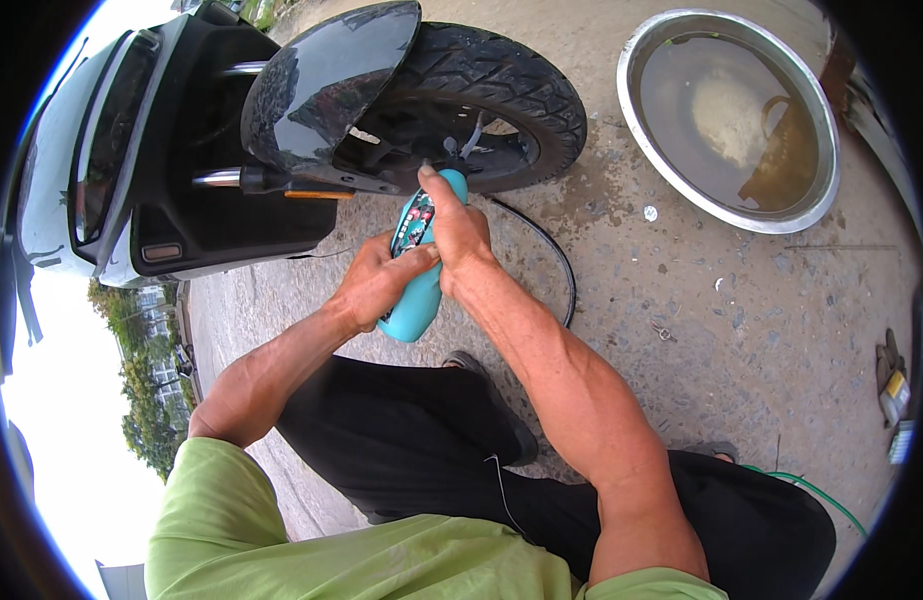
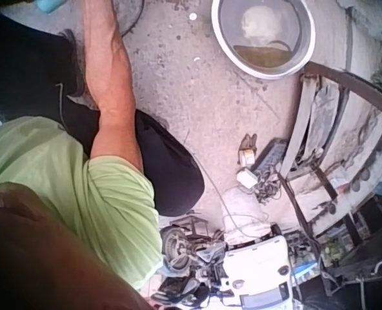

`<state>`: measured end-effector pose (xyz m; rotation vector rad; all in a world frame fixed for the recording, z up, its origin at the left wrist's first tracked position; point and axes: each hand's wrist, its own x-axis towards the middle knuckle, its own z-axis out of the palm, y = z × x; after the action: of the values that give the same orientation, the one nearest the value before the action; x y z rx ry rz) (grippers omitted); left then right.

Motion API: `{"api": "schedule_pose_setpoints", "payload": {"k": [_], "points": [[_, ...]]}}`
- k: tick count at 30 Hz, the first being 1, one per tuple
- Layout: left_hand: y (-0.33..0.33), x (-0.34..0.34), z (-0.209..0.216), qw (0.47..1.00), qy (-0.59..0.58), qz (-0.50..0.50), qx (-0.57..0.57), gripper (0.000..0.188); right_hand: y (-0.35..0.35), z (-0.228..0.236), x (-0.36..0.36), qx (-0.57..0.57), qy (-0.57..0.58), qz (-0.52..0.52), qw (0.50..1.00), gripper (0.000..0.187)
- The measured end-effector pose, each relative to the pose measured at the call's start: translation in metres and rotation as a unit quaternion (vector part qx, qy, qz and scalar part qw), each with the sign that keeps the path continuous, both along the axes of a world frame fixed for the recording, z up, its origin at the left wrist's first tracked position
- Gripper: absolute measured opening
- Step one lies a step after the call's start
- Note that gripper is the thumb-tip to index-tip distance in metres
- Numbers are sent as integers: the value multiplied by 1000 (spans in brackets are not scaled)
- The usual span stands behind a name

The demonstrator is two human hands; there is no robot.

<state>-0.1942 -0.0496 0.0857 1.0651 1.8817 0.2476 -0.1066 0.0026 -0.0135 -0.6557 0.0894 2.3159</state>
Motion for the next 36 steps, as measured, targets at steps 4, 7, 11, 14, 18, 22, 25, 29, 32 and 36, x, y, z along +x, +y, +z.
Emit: {"api": "schedule_pose_setpoints", "payload": {"k": [4,7,11,14,18,22,25,29,32,36], "points": [[1,3,1,1000,10,2,0,41,0,-1,-1,-3,5,-1,1000,49],[0,5,-1,1000,9,6,26,36,0,-2,-2,-4,17,-4,1000,49],[0,8,2,1000,8,14,21,36,0,-1,-1,-9,35,-5,999,48],[0,8,2,1000,-1,21,19,36,1,0,0,-13,43,-5,999,47],[2,9,2,1000,-17,19,14,36,1,1,2,-10,48,-5,999,47],[2,7,1,1000,-17,17,19,35,1,1,2,-2,55,-7,998,47],[2,9,2,999,-13,29,26,34,0,1,3,-4,65,-5,998,47],[3,12,4,999,-13,27,26,34,1,2,4,-6,68,-10,998,47],[4,11,3,999,-21,26,26,34,1,2,4,-11,82,-10,997,46],[4,7,-2,999,-29,23,24,34,2,3,4,-9,82,-13,997,46]]}}
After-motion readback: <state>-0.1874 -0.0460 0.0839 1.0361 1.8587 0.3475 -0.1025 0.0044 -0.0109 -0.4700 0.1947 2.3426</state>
